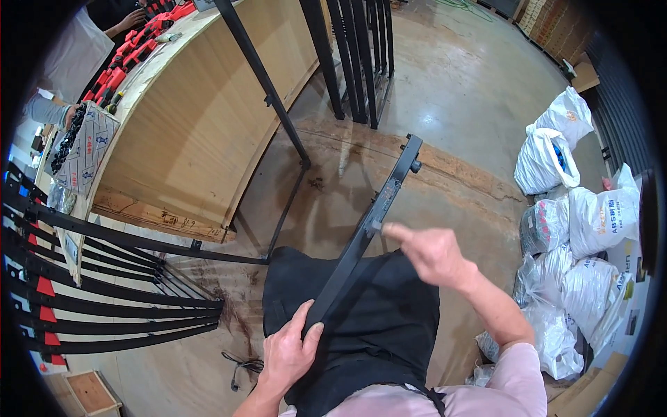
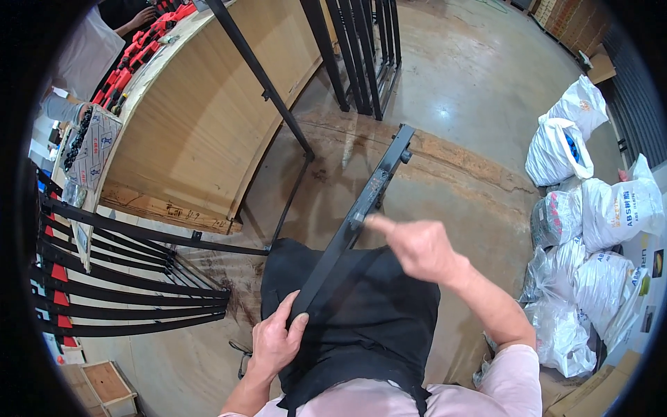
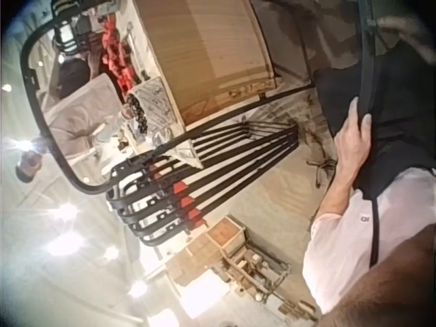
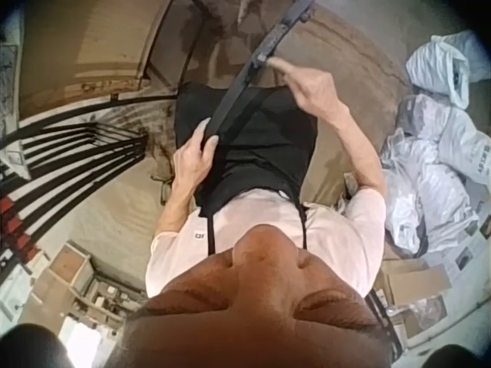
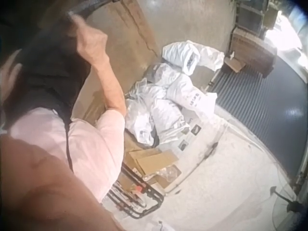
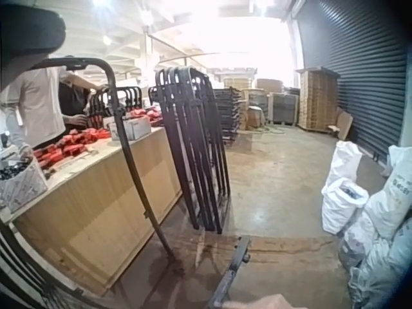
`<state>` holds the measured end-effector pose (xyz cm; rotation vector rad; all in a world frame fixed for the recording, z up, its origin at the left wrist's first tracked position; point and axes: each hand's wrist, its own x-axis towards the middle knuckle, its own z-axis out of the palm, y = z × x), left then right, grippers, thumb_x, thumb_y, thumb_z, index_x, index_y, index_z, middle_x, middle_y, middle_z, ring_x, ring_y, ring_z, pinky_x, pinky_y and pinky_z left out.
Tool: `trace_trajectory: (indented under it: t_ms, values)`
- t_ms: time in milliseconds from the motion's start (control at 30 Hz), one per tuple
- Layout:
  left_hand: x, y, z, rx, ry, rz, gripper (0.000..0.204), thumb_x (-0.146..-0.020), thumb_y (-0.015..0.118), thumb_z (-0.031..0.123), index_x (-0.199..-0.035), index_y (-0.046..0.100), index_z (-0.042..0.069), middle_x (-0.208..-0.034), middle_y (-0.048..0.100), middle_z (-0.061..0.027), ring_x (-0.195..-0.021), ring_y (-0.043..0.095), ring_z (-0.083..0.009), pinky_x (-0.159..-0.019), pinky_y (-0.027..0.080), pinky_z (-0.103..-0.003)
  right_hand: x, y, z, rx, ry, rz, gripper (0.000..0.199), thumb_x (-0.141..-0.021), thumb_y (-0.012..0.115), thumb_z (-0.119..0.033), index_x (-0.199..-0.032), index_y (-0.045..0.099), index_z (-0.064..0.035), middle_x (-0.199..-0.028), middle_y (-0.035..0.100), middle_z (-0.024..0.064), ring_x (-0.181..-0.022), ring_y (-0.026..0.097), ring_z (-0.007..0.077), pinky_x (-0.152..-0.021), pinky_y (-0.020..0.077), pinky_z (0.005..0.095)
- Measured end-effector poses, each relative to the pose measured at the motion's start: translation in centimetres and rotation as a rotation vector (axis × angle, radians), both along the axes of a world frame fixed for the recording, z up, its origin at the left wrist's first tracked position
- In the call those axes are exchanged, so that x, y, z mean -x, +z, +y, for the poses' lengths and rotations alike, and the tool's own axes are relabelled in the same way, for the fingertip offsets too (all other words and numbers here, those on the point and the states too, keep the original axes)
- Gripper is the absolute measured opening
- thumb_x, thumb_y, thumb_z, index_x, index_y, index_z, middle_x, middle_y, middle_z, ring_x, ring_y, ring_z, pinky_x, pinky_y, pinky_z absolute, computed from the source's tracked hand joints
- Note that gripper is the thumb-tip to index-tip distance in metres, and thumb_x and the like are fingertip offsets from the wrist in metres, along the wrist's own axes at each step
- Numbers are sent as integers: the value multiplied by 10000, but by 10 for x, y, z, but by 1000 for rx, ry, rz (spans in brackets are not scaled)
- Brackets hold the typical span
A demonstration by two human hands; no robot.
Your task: The person is cleaning and inspecting black metal frame components using a cloth in a factory setting.
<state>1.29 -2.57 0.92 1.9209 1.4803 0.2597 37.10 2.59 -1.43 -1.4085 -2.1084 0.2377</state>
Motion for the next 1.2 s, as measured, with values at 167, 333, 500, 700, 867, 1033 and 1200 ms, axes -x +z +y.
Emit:
trace_trajectory:
  t_ms: [167, 333, 500, 700, 867, 1033, 1200]
  values:
    - [-3, -2, 0, 5, -5, 29, 510, -1023, 693, 326, -1479, 599, 117, -1089, 784, -212, -950, 764, -423, -794, 606, -481, 4, -3, -3, -119, -13, 37, 512, -893, 651, -21, -1396, 696, -104, -732, 676, 129, -611, 672, 304, -579, 544, 427]
    - [-1, -4, -4, -11, -10, 15, 514, -1028, 690, 336, -1485, 597, 119, -1078, 784, -216, -951, 761, -430, -794, 605, -484, 16, 1, -11, -39, 38, -19, 512, -895, 654, -18, -1398, 691, -106, -672, 627, 108, -593, 661, 295, -566, 538, 418]
    - [-4, -3, -3, -7, -13, 47, 517, -1027, 694, 339, -1482, 599, 112, -1069, 783, -223, -950, 759, -438, -790, 604, -488, -28, -8, 22, -142, -210, 63, 491, -918, 647, -17, -1390, 706, -142, -922, 769, 159, -713, 730, 338, -612, 576, 424]
    - [-4, -3, -6, -2, -3, 7, 510, -1019, 704, 316, -1473, 607, 105, -1079, 779, -231, -960, 758, -441, -801, 604, -492, -23, -10, 16, -69, -102, 65, 505, -928, 653, -23, -1417, 685, -145, -857, 738, 161, -714, 714, 345, -646, 562, 431]
    - [-4, -6, -7, -19, -6, 6, 509, -1018, 706, 312, -1474, 606, 109, -1097, 777, -230, -982, 756, -439, -818, 604, -481, -30, -11, 24, -70, -72, 66, 497, -928, 666, -30, -1411, 686, -144, -906, 755, 170, -731, 723, 348, -651, 571, 430]
    - [-6, 1, -6, 10, 8, 51, 512, -1018, 705, 312, -1479, 602, 113, -1099, 777, -229, -987, 755, -439, -821, 603, -483, -29, -11, 24, -123, -140, 85, 518, -929, 659, -33, -1424, 673, -186, -934, 772, 143, -743, 736, 341, -652, 588, 423]
    - [-7, 1, -6, -1, 3, 41, 512, -1022, 700, 316, -1480, 600, 112, -1087, 778, -230, -980, 755, -440, -817, 602, -486, -36, -14, 25, -71, -121, 69, 497, -951, 627, -46, -1423, 677, -192, -1028, 782, 159, -820, 754, 363, -668, 591, 430]
